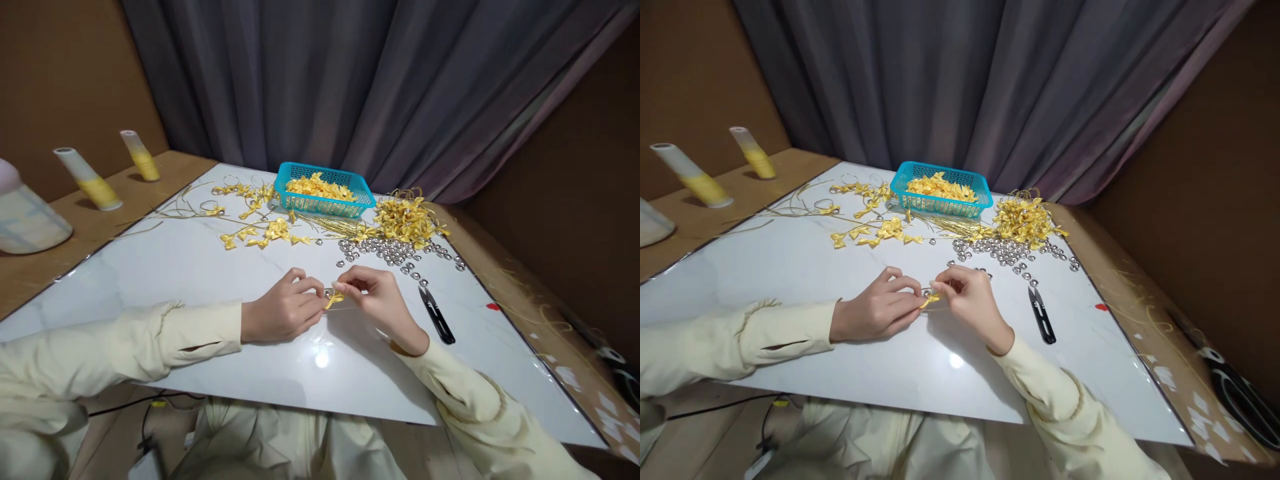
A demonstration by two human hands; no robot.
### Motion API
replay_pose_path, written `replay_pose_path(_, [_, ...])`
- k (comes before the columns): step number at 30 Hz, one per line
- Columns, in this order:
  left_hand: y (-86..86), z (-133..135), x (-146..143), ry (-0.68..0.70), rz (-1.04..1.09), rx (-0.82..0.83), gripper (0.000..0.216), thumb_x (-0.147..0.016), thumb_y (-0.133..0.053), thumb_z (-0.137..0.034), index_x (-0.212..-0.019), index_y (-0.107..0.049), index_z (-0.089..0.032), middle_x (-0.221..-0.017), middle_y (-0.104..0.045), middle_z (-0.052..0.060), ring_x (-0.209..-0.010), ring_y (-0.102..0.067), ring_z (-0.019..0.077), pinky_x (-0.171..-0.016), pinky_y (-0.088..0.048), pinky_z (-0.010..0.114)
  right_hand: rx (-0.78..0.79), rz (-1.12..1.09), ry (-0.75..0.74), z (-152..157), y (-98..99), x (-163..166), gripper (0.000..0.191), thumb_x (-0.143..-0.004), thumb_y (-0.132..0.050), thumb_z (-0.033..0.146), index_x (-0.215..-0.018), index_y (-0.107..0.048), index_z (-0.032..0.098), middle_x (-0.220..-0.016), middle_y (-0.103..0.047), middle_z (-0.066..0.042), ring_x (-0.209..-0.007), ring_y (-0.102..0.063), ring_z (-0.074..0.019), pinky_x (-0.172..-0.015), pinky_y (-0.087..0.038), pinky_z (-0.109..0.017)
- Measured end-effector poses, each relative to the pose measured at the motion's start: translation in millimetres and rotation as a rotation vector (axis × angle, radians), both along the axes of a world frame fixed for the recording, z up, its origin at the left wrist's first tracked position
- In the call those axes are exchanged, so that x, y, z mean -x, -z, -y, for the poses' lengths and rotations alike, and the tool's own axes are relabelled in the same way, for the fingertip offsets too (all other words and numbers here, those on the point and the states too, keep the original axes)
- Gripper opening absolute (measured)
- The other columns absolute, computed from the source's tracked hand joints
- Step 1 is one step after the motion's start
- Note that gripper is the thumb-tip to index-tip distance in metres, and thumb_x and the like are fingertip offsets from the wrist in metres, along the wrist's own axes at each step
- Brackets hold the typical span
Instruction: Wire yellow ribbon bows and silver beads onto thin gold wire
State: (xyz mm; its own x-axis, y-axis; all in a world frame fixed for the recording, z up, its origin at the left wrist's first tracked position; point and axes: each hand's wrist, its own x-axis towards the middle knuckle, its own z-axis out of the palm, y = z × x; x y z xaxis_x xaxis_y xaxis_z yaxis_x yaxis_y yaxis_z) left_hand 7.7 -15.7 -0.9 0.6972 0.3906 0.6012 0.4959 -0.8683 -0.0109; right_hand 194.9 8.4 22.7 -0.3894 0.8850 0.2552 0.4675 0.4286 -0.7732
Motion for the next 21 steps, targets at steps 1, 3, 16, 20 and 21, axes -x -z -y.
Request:
replay_pose_path(1, [-0.4, 0, 0, 0.004, 0.004, -0.021, 0.022, -0.087, -0.042, -0.011, -0.073, -0.059, -0.014, -0.069, -0.068, 0.003, -0.084, -0.06, 0.0158, -0.074, -0.03, 0.034, 0.024, -0.004, 0.011, -1, 0.3, -1, 0.017, -0.075, -0.06, 0.025, -0.063, -0.062, 0.014, -0.061, -0.061, -0.004, -0.054, -0.05, -0.012, -0.052, -0.038, -0.024])
replay_pose_path(3, [-0.4, 0, 1, 0.004, 0.039, -0.045, 0.02, -0.086, -0.043, -0.011, -0.075, -0.059, -0.014, -0.068, -0.068, 0.002, -0.082, -0.06, 0.0157, -0.074, -0.03, 0.034, 0.049, -0.013, 0.025, -2, 0.1, -2, 0.018, -0.074, -0.06, 0.027, -0.062, -0.061, 0.014, -0.06, -0.06, -0.004, -0.053, -0.05, -0.0121, -0.051, -0.038, -0.025])
replay_pose_path(16, [2.8, -5, -2, -0.174, 0.309, 0.257, 0.021, -0.085, -0.048, -0.018, -0.071, -0.063, -0.015, -0.073, -0.066, 0.004, -0.077, -0.058, 0.0151, -0.078, -0.034, 0.034, -0.304, 0.125, -0.065, 8, -1.6, -4, 0.018, -0.07, -0.046, 0.006, -0.057, -0.053, 0.017, -0.053, -0.05, 0.001, -0.048, -0.041, -0.009, -0.049, -0.031, -0.021])
replay_pose_path(20, [1.0, -4, -4, -0.223, 0.383, 0.418, 0.019, -0.084, -0.052, -0.021, -0.069, -0.063, -0.016, -0.075, -0.065, 0.004, -0.074, -0.057, 0.0139, -0.076, -0.037, 0.031, -0.347, 0.199, -0.254, 9, 4.2, -3, 0.023, -0.066, -0.038, 0.001, -0.062, -0.054, 0.017, -0.058, -0.054, 0.0, -0.051, -0.046, -0.0095, -0.051, -0.033, -0.019])
replay_pose_path(21, [0.7, -4, -4, -0.234, 0.398, 0.463, 0.018, -0.083, -0.053, -0.022, -0.069, -0.063, -0.016, -0.075, -0.065, 0.003, -0.074, -0.057, 0.0138, -0.076, -0.037, 0.031, -0.355, 0.224, -0.281, 9, 5.1, -2, 0.023, -0.066, -0.038, 0.0, -0.063, -0.054, 0.017, -0.059, -0.055, -0.001, -0.052, -0.047, -0.0095, -0.051, -0.033, -0.019])
